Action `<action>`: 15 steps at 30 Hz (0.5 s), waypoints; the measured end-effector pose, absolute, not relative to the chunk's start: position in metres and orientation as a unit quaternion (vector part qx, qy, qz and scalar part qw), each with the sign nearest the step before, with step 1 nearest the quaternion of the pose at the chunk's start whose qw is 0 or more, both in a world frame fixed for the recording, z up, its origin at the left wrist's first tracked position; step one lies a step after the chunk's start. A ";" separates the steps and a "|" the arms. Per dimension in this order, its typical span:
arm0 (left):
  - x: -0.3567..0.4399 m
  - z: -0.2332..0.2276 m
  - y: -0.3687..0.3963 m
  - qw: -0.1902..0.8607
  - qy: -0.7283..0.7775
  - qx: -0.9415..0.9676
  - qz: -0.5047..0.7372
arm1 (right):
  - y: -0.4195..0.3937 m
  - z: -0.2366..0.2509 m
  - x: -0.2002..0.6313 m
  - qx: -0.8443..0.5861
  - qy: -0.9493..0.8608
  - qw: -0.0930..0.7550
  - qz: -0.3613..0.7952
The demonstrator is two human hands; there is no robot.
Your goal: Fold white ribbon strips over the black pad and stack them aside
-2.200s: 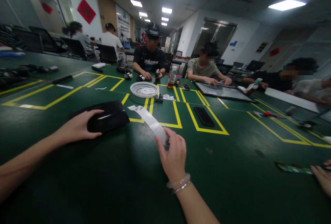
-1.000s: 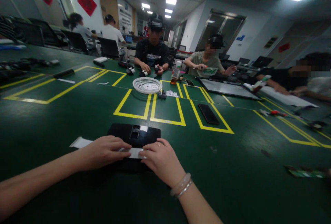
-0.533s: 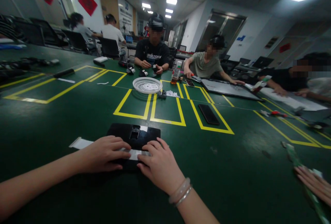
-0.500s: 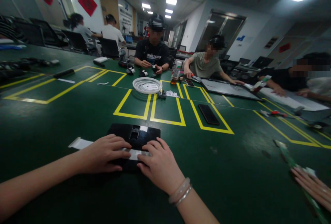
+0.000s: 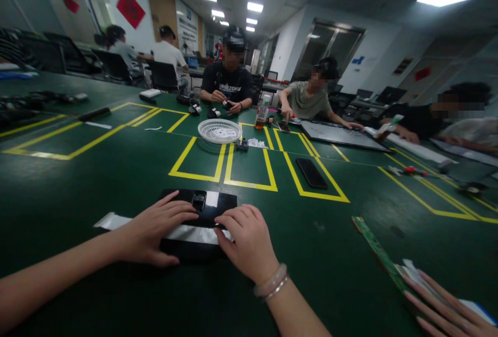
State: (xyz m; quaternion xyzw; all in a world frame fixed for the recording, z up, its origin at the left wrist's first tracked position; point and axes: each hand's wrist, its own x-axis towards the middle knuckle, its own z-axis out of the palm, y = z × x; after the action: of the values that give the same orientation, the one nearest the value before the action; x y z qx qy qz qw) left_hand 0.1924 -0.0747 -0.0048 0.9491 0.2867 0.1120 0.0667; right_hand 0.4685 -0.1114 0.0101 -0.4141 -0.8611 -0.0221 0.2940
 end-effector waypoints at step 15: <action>0.068 0.002 0.003 -0.039 0.587 0.793 0.159 | -0.112 0.007 0.470 -0.452 -0.867 0.208 0.022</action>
State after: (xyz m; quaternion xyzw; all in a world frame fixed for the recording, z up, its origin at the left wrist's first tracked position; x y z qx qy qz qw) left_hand 0.0675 0.0030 0.0022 0.7927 0.5871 0.1593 -0.0394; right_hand 0.4697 -0.1117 0.0067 -0.4516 -0.8674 0.0217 0.2078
